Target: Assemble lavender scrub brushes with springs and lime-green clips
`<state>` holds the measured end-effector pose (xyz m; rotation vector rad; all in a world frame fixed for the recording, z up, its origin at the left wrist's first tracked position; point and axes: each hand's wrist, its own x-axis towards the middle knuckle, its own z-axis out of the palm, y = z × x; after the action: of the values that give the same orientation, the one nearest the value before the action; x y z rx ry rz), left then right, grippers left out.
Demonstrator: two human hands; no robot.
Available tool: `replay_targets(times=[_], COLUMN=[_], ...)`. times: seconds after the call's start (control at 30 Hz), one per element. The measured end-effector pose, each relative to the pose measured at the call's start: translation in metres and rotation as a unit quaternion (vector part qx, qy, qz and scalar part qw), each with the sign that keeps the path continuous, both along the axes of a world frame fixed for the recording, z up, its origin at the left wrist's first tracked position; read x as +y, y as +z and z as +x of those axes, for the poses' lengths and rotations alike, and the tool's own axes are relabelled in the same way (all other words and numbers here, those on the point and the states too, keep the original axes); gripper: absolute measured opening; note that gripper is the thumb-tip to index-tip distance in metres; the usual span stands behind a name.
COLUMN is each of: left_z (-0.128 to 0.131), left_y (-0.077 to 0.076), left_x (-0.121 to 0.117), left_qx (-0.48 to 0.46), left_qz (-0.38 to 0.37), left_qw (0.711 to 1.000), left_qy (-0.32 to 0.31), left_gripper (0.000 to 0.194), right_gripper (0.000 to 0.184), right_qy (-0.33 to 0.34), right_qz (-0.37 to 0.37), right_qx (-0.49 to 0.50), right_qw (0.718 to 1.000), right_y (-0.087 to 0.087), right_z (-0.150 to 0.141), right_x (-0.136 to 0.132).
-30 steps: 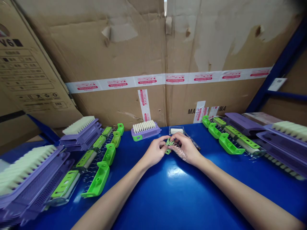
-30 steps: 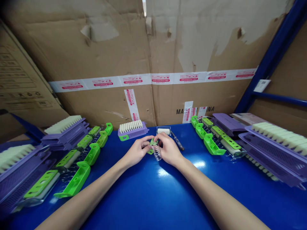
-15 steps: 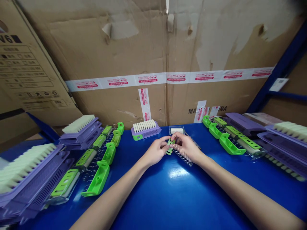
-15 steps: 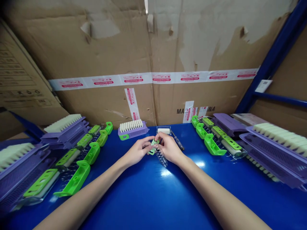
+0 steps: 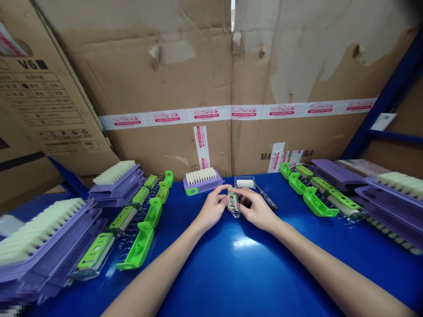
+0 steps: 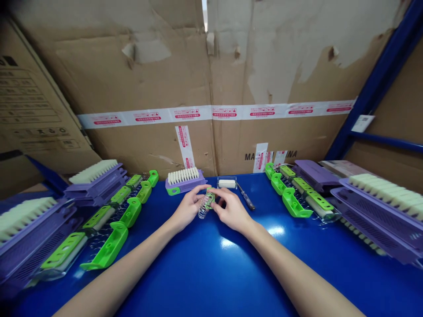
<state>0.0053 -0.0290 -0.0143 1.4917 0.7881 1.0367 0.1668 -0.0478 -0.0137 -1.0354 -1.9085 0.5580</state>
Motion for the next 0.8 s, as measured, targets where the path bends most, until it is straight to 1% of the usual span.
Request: replay_targets(times=[0.17,0.33,0.47,0.63,0.73,0.8], left_z=[0.0002,0.0005,0.0013,0.0008,-0.0003,-0.0008], left_y=[-0.0014,0.0029,0.0046,0.0052,0.0067,0.0072], left_x=[0.0013,-0.0016,-0.0039,-0.0058,-0.0071,-0.0075], left_qx=[-0.007,0.01,0.005,0.028,0.038,0.031], left_qz=[0.014,0.017,0.03,0.006,0.003,-0.001], left_qw=[1.0,0.999,0.999,1.0,0.999,0.999], left_qy=[0.02,0.029,0.034,-0.003,-0.007,-0.008], left_gripper=[0.044,0.044,0.041,0.043,0.041,0.04], right_gripper=[0.039,0.031,0.037,0.018,0.016,0.019], right_qy=[-0.004,-0.008,-0.006,-0.012,-0.016,-0.004], right_qz=[0.023,0.065,0.091,0.083,0.079,0.077], right_qx=[0.021,0.016,0.011,0.02,0.015,0.001], right_qw=[1.0,0.998,0.996,0.996,0.997,0.997], right_y=[-0.0002,-0.0001,-0.0022,-0.0027,-0.0005,0.0004], right_z=[-0.0002,0.0,0.0002,0.0017,0.002,0.0018], right_x=[-0.0011,-0.0019,-0.0007,0.0019,0.0011,-0.0002])
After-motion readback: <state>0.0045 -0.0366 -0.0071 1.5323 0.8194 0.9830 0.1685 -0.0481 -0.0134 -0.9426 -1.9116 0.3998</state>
